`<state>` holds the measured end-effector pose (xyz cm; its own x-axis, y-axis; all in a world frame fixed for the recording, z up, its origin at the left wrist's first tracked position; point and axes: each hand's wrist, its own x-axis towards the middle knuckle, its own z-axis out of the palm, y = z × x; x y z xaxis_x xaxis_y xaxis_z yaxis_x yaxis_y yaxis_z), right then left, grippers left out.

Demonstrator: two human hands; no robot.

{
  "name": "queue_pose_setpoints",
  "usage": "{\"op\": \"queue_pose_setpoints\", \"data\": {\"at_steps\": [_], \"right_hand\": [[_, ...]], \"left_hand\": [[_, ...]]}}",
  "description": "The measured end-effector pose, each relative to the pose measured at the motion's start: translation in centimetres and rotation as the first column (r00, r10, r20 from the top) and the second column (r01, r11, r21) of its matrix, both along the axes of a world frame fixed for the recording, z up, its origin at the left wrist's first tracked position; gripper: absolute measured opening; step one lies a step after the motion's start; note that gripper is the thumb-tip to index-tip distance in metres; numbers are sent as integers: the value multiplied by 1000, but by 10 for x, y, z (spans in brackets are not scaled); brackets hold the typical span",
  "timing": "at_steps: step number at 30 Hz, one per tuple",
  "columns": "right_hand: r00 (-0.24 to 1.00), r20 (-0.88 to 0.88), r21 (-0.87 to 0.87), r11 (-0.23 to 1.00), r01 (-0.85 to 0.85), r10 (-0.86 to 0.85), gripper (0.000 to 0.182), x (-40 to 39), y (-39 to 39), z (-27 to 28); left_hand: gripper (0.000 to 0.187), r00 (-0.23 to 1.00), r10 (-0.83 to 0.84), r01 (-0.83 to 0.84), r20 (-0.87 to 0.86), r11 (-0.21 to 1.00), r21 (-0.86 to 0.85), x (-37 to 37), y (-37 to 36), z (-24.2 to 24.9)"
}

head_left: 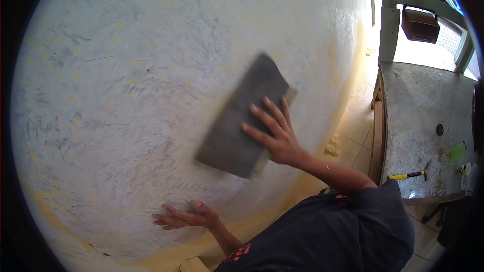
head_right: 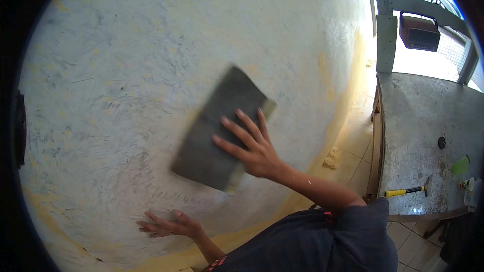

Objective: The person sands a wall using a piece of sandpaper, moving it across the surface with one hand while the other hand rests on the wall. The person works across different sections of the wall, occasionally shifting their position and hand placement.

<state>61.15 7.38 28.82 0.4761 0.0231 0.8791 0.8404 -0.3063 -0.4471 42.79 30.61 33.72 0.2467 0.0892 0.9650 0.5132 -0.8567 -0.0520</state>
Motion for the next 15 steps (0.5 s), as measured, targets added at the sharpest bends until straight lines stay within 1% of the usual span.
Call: {"op": "queue_pose_setpoints", "data": {"at_steps": [2, 3, 6, 7, 9, 10, 11, 12, 13, 15], "right_hand": [[999, 0, -25, 998, 53, -53, 74, 17, -5, 77], [998, 19, 21, 998, 57, -57, 75, 23, -3, 102], [995, 47, 6, 996, 88, -89, 75, 28, -5, 107], [997, 26, 11, 997, 70, -71, 70, 24, -4, 83], [999, -12, -27, 998, 52, -52, 64, 11, 1, -1], [998, -55, -34, 999, 23, -25, 63, 3, 0, -45], [995, -95, -37, 999, -6, 2, 61, -2, -4, -41], [996, -88, -35, 999, -20, 17, 61, 5, -2, -35], [999, -45, 6, 1000, 3, -3, 63, 18, -1, -27], [999, 5, 51, 998, 37, -37, 64, 38, -13, 48]], "left_hand": [[88, 1000, 27, -27, 9, 1000, 3, 2, -1, 0], [88, 999, 48, -48, 20, 999, -3, 3, -1, 1], [87, 998, 54, -55, 29, 998, 32, 5, 0, 1], [87, 998, 57, -57, 28, 998, 25, 4, 0, 0], [84, 999, 32, -32, 12, 999, 36, 3, 1, 0], [84, 998, 51, -51, 23, 998, 30, 3, -2, -1], [84, 999, 34, -35, 20, 999, 36, 5, -4, 1], [84, 1000, 13, -14, 11, 999, 46, 5, -4, 3], [84, 1000, 20, -21, 12, 999, 50, 5, -3, 4], [84, 999, 36, -37, 13, 998, 55, 5, -1, 1]]}}
